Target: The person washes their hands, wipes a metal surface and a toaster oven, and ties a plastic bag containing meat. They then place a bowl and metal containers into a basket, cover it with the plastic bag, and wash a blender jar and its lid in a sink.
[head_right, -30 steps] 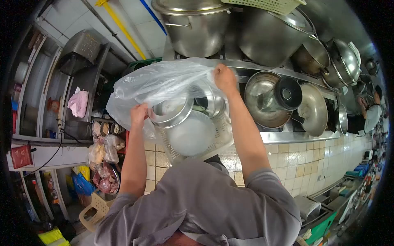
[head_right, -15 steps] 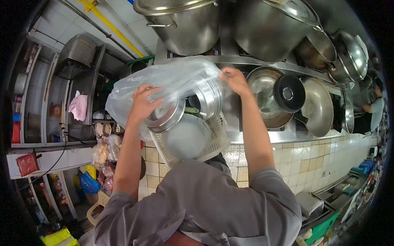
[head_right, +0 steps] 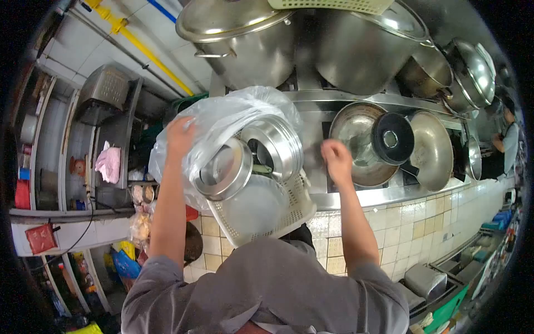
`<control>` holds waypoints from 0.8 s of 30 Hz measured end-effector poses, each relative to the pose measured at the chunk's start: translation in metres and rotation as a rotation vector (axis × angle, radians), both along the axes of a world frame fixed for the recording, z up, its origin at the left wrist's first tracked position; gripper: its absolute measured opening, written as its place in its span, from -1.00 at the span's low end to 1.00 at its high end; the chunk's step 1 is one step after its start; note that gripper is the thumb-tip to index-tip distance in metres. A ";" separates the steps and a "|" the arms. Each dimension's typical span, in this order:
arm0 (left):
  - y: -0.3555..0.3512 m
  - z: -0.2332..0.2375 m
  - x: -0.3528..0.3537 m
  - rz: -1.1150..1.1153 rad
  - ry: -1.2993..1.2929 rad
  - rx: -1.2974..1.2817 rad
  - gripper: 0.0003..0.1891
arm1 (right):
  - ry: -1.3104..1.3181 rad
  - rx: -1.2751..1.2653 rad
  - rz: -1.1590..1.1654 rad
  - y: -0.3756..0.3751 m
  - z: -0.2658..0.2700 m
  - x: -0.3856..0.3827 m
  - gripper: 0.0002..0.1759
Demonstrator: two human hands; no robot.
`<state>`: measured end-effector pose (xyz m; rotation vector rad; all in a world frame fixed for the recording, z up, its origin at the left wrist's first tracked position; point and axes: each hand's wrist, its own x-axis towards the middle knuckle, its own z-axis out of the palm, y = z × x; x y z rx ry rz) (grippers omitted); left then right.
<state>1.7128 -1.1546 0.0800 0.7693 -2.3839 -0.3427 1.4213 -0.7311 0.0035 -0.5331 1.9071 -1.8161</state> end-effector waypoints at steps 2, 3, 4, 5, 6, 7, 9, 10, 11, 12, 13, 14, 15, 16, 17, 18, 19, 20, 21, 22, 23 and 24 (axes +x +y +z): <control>0.024 0.003 0.058 0.246 0.106 0.177 -0.78 | 0.003 0.150 0.176 0.077 -0.018 0.030 -0.83; 0.021 -0.033 0.098 0.262 0.192 0.277 -0.78 | -0.071 0.318 0.318 0.111 -0.027 0.051 -0.62; 0.020 -0.074 0.136 0.321 0.143 0.334 -0.72 | -0.346 0.447 0.430 0.132 -0.021 0.080 -0.33; 0.026 -0.113 0.172 0.304 0.176 0.616 -0.53 | -0.613 0.376 0.494 0.137 -0.009 0.107 -0.12; 0.034 -0.130 0.194 0.345 0.202 0.794 -0.45 | -0.912 0.353 0.367 0.132 -0.001 0.139 -0.11; 0.037 -0.143 0.206 0.374 0.222 0.973 -0.37 | -1.099 0.111 0.359 0.130 -0.018 0.165 -0.13; 0.028 -0.167 0.190 0.364 0.196 1.350 -0.20 | -1.258 -0.083 0.125 0.100 -0.050 0.205 -0.34; 0.014 -0.173 0.170 0.276 0.184 1.327 -0.18 | -1.114 -0.042 0.046 0.083 -0.046 0.214 -0.41; 0.000 -0.177 0.152 0.199 0.182 1.304 -0.17 | -1.115 -0.032 -0.015 0.072 -0.034 0.219 -0.45; -0.013 -0.180 0.137 0.135 0.188 1.282 -0.15 | -1.106 -0.139 -0.016 0.070 -0.042 0.226 -0.47; -0.025 -0.183 0.126 0.115 0.257 1.353 -0.17 | -1.094 -0.161 -0.037 0.066 -0.035 0.232 -0.49; -0.040 -0.185 0.116 0.104 0.338 1.426 -0.19 | -1.087 -0.182 -0.032 0.063 -0.042 0.237 -0.46; -0.041 -0.177 0.106 0.099 0.428 1.498 -0.20 | -1.076 -0.199 -0.016 0.061 -0.048 0.238 -0.44; -0.040 -0.165 0.108 0.129 0.264 1.189 -0.27 | -1.084 -0.303 0.054 0.065 -0.053 0.238 -0.44; -0.032 -0.135 0.116 0.158 0.112 0.872 -0.33 | -1.046 -0.251 -0.003 0.075 -0.044 0.241 -0.43; -0.021 -0.108 0.128 0.160 0.025 0.664 -0.42 | -1.007 -0.202 -0.063 0.084 -0.024 0.244 -0.41; -0.002 -0.085 0.142 0.171 -0.045 0.452 -0.51 | -0.963 -0.153 -0.116 0.096 -0.012 0.242 -0.40; 0.027 -0.065 0.154 0.186 0.176 0.386 -0.62 | -0.874 -0.076 -0.182 0.117 -0.016 0.238 -0.38; 0.048 -0.050 0.167 0.205 0.330 0.384 -0.67 | -0.785 -0.006 -0.243 0.147 -0.028 0.236 -0.37; 0.067 -0.038 0.173 0.226 0.480 0.379 -0.72 | -0.718 0.048 -0.227 0.180 -0.045 0.231 -0.40; 0.090 -0.031 0.171 0.173 0.559 0.422 -0.74 | -0.655 0.105 -0.210 0.213 -0.060 0.228 -0.42; 0.119 -0.026 0.168 0.128 0.633 0.461 -0.75 | -0.518 0.244 -0.220 0.242 -0.068 0.232 -0.49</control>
